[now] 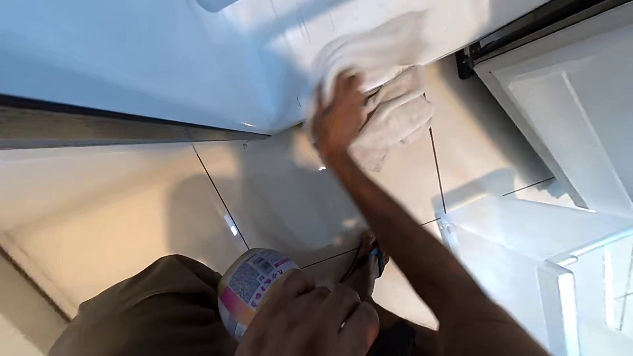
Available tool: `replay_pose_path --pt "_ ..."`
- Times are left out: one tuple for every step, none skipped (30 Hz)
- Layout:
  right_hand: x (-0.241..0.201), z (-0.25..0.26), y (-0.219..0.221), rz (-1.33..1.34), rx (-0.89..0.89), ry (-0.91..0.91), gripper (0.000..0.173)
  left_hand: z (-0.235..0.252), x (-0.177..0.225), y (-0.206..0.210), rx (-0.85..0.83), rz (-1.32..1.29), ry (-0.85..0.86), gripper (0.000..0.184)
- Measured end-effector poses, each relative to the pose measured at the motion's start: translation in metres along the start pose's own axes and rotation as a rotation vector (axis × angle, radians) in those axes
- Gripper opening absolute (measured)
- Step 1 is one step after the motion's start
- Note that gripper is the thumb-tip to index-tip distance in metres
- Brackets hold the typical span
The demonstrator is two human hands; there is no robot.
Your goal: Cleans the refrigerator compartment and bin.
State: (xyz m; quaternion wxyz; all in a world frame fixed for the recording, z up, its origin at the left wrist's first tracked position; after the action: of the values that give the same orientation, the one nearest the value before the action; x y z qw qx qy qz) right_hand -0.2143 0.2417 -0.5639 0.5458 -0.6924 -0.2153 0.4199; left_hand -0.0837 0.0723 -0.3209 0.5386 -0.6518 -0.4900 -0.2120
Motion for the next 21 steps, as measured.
replay_pose_path --pt "-0.028 -0.025 0.012 0.036 -0.018 -0.158 0.044 0.004 0.003 -0.001 -0.006 0.001 0.012 0.020" --pt "-0.043 -0.035 0.018 0.046 -0.076 -0.274 0.040 0.006 0.004 -0.001 -0.025 -0.019 0.020 0.019" --pt "-0.042 -0.033 0.018 0.019 -0.168 -0.338 0.040 0.007 0.003 0.001 -0.059 -0.049 0.019 0.018" --pt "-0.027 -0.018 0.012 -0.016 -0.238 -0.356 0.044 0.006 0.001 0.002 -0.088 -0.074 0.012 0.019" --pt "0.003 0.007 0.000 -0.063 -0.268 -0.294 0.050 0.005 -0.002 0.003 -0.112 -0.090 0.007 0.019" --pt "0.042 0.038 -0.018 -0.094 -0.277 -0.160 0.053 0.003 -0.005 0.005 -0.123 -0.090 0.002 0.019" --pt "0.082 0.072 -0.038 -0.104 -0.253 -0.003 0.054 0.002 -0.007 0.006 -0.112 -0.079 -0.002 0.019" --pt "0.113 0.102 -0.055 -0.098 -0.200 0.141 0.055 0.002 -0.009 0.008 -0.100 -0.070 -0.010 0.020" --pt "0.135 0.124 -0.064 -0.105 -0.122 0.273 0.055 0.002 -0.011 0.009 -0.098 -0.059 -0.018 0.020" --pt "0.151 0.134 -0.067 -0.108 -0.041 0.412 0.054 0.002 -0.011 0.010 -0.103 -0.050 -0.018 0.020" --pt "0.165 0.129 -0.067 -0.069 0.048 0.536 0.055 0.002 -0.010 0.010 -0.102 -0.040 -0.012 0.021" --pt "0.173 0.115 -0.066 0.013 0.120 0.640 0.058 0.003 -0.009 0.009 -0.088 -0.020 -0.003 0.021" --pt "0.171 0.106 -0.061 0.107 0.151 0.714 0.062 0.005 -0.008 0.005 -0.063 0.002 0.003 0.021" --pt "0.166 0.094 -0.052 0.165 0.164 0.777 0.065 0.006 -0.006 0.002 -0.043 0.014 0.007 0.020" --pt "0.154 0.081 -0.040 0.192 0.152 0.788 0.067 0.007 -0.004 0.000 -0.027 0.010 0.010 0.019" --pt "0.137 0.067 -0.030 0.222 0.106 0.766 0.070 0.008 -0.002 -0.002 -0.010 -0.007 0.012 0.019" --pt "0.115 0.048 -0.019 0.260 0.052 0.758 0.073 0.009 0.001 -0.003 -0.002 -0.021 0.014 0.019" --pt "0.090 0.026 -0.007 0.302 -0.017 0.770 0.076 0.011 0.004 -0.003 -0.002 -0.021 0.019 0.020" --pt "0.061 0.002 0.007 0.347 -0.107 0.771 0.078 0.015 0.007 -0.002 -0.009 -0.004 0.029 0.021" --pt "0.029 -0.023 0.021 0.401 -0.233 0.736 0.077 0.020 0.010 0.000 -0.021 0.017 0.042 0.023" --pt "0.000 -0.051 0.037 0.447 -0.368 0.655 0.072 0.024 0.013 0.005 -0.031 0.029 0.056 0.027"
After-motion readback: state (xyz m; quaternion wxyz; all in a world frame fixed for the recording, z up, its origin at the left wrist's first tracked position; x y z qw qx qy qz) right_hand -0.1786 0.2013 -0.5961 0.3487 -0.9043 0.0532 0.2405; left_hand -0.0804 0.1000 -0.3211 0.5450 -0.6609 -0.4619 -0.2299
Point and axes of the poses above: each hand's wrist, its own z-axis towards the middle knuckle, its own y-axis out of the palm, x = y × z, the point moved 8 cm from there along z, towards the middle knuckle, and after that the axes turned 8 degrees about -x, right-handed, at the moved point
